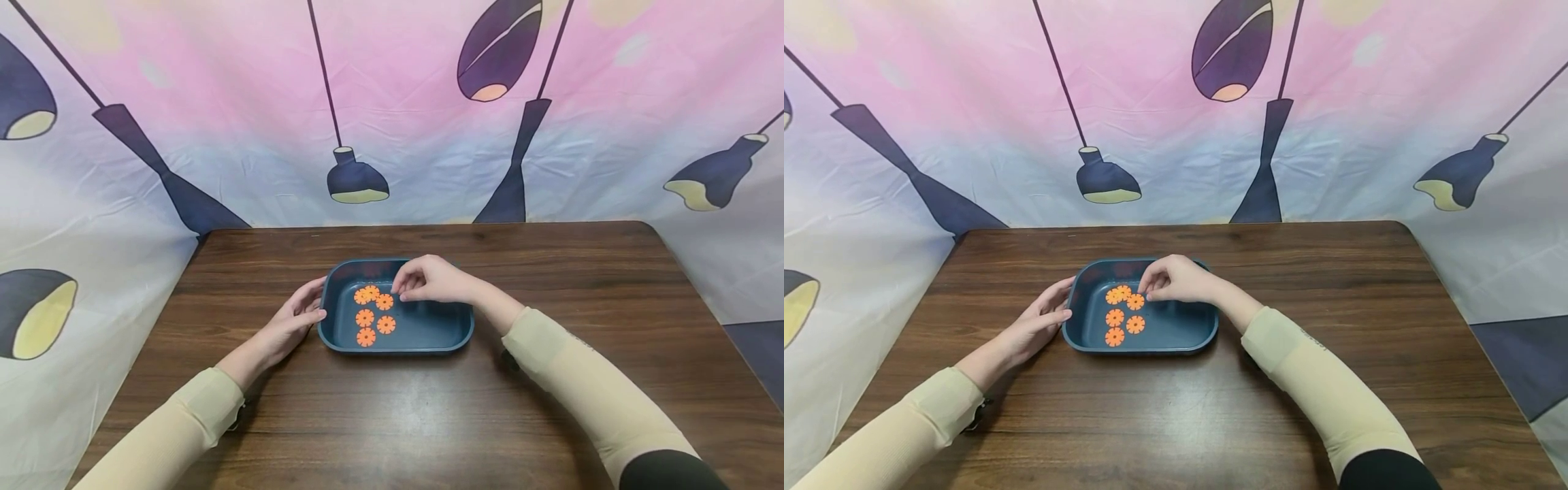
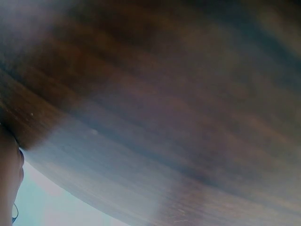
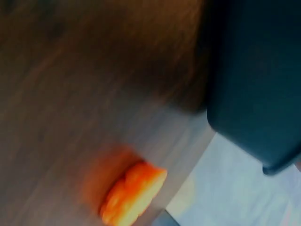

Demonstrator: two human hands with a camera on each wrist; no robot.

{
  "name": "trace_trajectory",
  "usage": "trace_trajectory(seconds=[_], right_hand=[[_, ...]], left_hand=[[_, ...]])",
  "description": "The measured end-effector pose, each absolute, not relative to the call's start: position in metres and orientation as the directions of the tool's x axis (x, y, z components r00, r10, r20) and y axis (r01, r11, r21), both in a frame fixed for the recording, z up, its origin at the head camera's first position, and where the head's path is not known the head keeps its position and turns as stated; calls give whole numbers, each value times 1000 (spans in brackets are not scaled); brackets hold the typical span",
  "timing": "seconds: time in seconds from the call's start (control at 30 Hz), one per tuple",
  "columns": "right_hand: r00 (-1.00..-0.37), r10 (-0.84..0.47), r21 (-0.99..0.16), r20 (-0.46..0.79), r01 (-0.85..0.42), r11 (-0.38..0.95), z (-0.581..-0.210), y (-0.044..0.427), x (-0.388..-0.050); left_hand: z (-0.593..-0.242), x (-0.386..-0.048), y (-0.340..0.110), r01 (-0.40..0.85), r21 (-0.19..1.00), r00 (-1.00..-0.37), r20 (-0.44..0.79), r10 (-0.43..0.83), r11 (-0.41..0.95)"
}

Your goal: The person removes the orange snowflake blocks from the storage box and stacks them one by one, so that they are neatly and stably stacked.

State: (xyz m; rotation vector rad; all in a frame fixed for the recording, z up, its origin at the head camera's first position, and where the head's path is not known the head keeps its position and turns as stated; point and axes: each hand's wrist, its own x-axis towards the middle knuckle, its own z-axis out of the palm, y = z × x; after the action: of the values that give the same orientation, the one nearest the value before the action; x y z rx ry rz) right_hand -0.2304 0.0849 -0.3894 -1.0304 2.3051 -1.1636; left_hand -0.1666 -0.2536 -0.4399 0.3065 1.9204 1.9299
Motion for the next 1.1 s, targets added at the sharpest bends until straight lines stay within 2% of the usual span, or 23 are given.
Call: trace_trajectory(seconds=[0.37,0.77,1.1], right_hand=[[-627,-778,-833,-43,-407,374,-404,68,-228],[-586,-807,-786,-76,-463,411,-409,56,-226],[-590,-801,-745,-99,-489,453,-413,51,-221]], left_hand=[[-439,-167,-253,-128,991,-899,-127,420,27],[-442,-168,-256,-125,992,-897,-123,424,24],[-445,-169,-257,-111,994,-892,-96,443,-8]])
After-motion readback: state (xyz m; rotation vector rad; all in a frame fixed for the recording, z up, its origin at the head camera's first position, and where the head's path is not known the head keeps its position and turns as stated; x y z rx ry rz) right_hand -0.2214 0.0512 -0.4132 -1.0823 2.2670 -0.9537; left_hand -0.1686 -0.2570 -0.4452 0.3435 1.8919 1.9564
